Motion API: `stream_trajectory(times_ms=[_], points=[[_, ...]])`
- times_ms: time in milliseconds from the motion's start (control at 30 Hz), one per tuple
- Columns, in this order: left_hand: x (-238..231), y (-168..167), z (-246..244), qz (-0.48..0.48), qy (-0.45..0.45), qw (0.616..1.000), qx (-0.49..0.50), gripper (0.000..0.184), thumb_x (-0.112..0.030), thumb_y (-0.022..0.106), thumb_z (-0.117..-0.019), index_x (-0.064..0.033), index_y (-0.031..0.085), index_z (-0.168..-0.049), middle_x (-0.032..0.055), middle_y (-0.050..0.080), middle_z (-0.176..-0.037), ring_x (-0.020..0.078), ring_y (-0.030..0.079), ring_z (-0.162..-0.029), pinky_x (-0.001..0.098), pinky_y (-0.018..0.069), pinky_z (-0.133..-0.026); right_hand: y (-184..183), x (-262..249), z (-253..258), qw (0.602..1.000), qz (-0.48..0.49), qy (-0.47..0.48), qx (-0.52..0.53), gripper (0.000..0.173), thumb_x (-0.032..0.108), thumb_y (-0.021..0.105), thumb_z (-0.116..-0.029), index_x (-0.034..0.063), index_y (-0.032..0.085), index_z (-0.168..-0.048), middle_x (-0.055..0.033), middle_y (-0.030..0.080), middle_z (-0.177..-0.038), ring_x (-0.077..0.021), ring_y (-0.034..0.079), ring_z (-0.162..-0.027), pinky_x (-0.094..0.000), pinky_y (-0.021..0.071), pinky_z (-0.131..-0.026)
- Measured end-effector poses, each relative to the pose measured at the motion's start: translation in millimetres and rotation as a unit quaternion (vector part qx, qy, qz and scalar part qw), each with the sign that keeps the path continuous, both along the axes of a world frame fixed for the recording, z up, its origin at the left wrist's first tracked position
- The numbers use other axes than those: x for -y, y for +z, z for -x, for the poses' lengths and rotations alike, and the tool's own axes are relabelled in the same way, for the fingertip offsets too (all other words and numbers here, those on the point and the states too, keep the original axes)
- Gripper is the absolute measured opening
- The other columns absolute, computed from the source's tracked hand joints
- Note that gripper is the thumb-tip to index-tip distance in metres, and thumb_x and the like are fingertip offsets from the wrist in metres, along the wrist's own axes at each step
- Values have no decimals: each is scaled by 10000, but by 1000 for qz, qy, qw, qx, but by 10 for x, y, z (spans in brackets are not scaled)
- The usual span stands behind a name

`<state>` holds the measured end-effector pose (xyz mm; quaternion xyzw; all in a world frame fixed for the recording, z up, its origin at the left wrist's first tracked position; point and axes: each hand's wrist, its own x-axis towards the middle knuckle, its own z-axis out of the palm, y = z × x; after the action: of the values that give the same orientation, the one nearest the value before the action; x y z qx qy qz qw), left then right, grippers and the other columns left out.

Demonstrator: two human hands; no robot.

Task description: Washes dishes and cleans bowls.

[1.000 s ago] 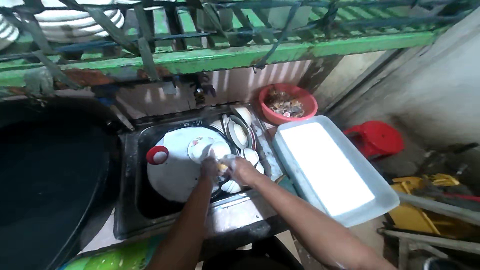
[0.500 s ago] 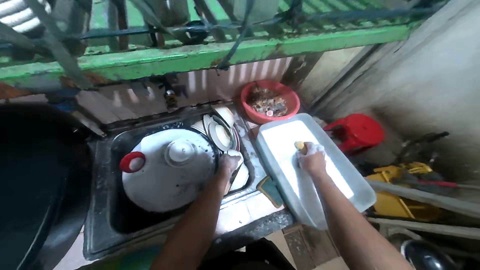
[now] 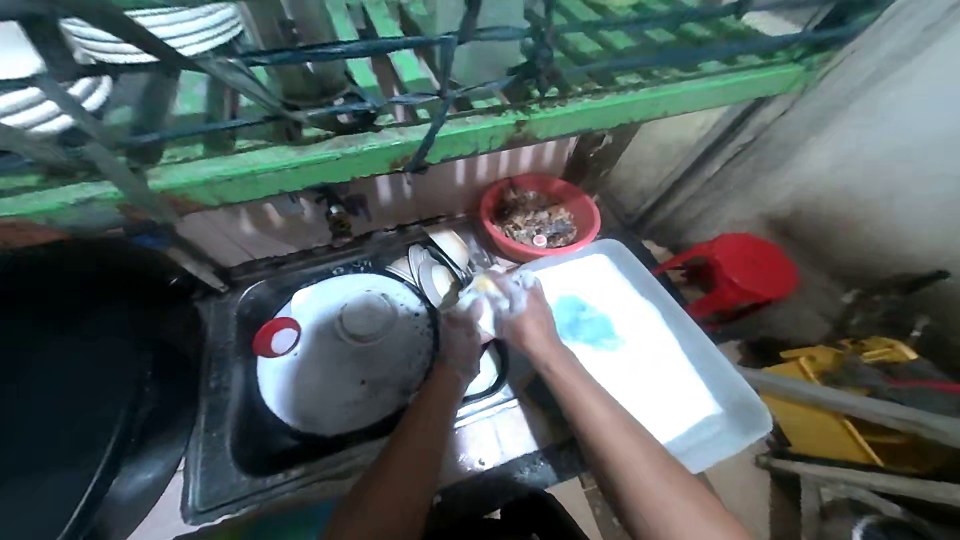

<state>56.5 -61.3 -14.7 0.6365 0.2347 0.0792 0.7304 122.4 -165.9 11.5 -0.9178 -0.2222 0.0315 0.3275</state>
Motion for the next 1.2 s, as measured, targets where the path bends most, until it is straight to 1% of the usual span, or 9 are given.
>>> stream_trajectory(times_ms=[100, 267, 367, 467, 567, 733, 867, 1033, 1200], points=[[-74, 78, 32, 15, 79, 996, -39, 275, -224, 525, -1062, 13, 663, -1074, 143, 652, -936, 208, 632, -819, 415, 553, -746, -13, -178, -6, 999, -28, 19, 25, 323, 243, 582, -1034, 108, 698, -1302, -240, 619, -1296, -403, 586, -1239, -576, 494, -1038], [-256, 29, 192, 174, 186, 967, 18, 282, -198, 482, -1079, 23, 646, -1141, 169, 677, -1089, 235, 661, -1002, 449, 563, -902, -176, -130, 408, 988, -7, 100, 118, 257, 203, 646, -983, 146, 734, -1217, -247, 639, -1233, -451, 618, -1153, -627, 533, -927], [-161, 106, 313, 175, 180, 968, -26, 228, -178, 499, -1078, 0, 634, -1128, 108, 626, -980, 164, 588, -835, 349, 512, -722, -70, -353, 442, 990, 18, 78, 117, 251, 167, 637, -971, 149, 745, -1196, -243, 646, -1249, -455, 597, -1203, -631, 512, -961], [-214, 227, 324, 205, 215, 955, -9, 208, -151, 481, -1072, -10, 631, -1107, 98, 633, -974, 164, 605, -862, 351, 524, -761, 11, -459, 511, 984, 34, 81, 154, 270, 171, 630, -965, 174, 732, -1216, -250, 631, -1249, -472, 584, -1202, -628, 524, -920], [-432, 174, 354, 264, 244, 933, 30, 316, -226, 443, -1108, 5, 586, -1271, 164, 639, -1205, 239, 636, -1079, 440, 544, -936, -133, -254, 560, 979, 43, 108, 168, 265, 138, 659, -954, 160, 737, -1206, -236, 641, -1244, -461, 600, -1179, -631, 528, -927], [-629, 273, 425, 256, 240, 933, 78, 296, -202, 437, -1107, -4, 579, -1276, 165, 651, -1183, 238, 662, -1054, 445, 572, -906, -302, -185, 633, 995, 4, 26, 101, 251, 123, 653, -970, 132, 739, -1205, -225, 631, -1236, -441, 607, -1149, -627, 527, -930], [-559, 217, 498, 138, 158, 976, 65, 269, -191, 469, -1095, 9, 619, -1196, 141, 665, -1054, 198, 656, -925, 407, 571, -818, 1, -591, 776, 984, -63, 47, 161, 256, 172, 658, -951, 131, 749, -1187, -248, 627, -1237, -453, 601, -1165, -626, 531, -923], [-490, 153, 799, 8, 29, 997, 65, 228, -195, 541, -1063, 0, 622, -1150, 150, 681, -988, 221, 691, -852, 430, 602, -780, 445, -795, 335, 994, -21, 36, -101, 296, 226, 580, -1035, 92, 698, -1272, -226, 652, -1263, -391, 621, -1190, -622, 499, -994], [-587, 96, 864, -89, 12, 994, 58, 189, -145, 501, -1061, -26, 636, -1119, 127, 675, -924, 210, 661, -772, 430, 580, -714, 483, -886, 588, 997, 47, 56, -31, 288, 256, 584, -1023, 132, 706, -1253, -232, 630, -1242, -415, 613, -1169, -629, 525, -941]])
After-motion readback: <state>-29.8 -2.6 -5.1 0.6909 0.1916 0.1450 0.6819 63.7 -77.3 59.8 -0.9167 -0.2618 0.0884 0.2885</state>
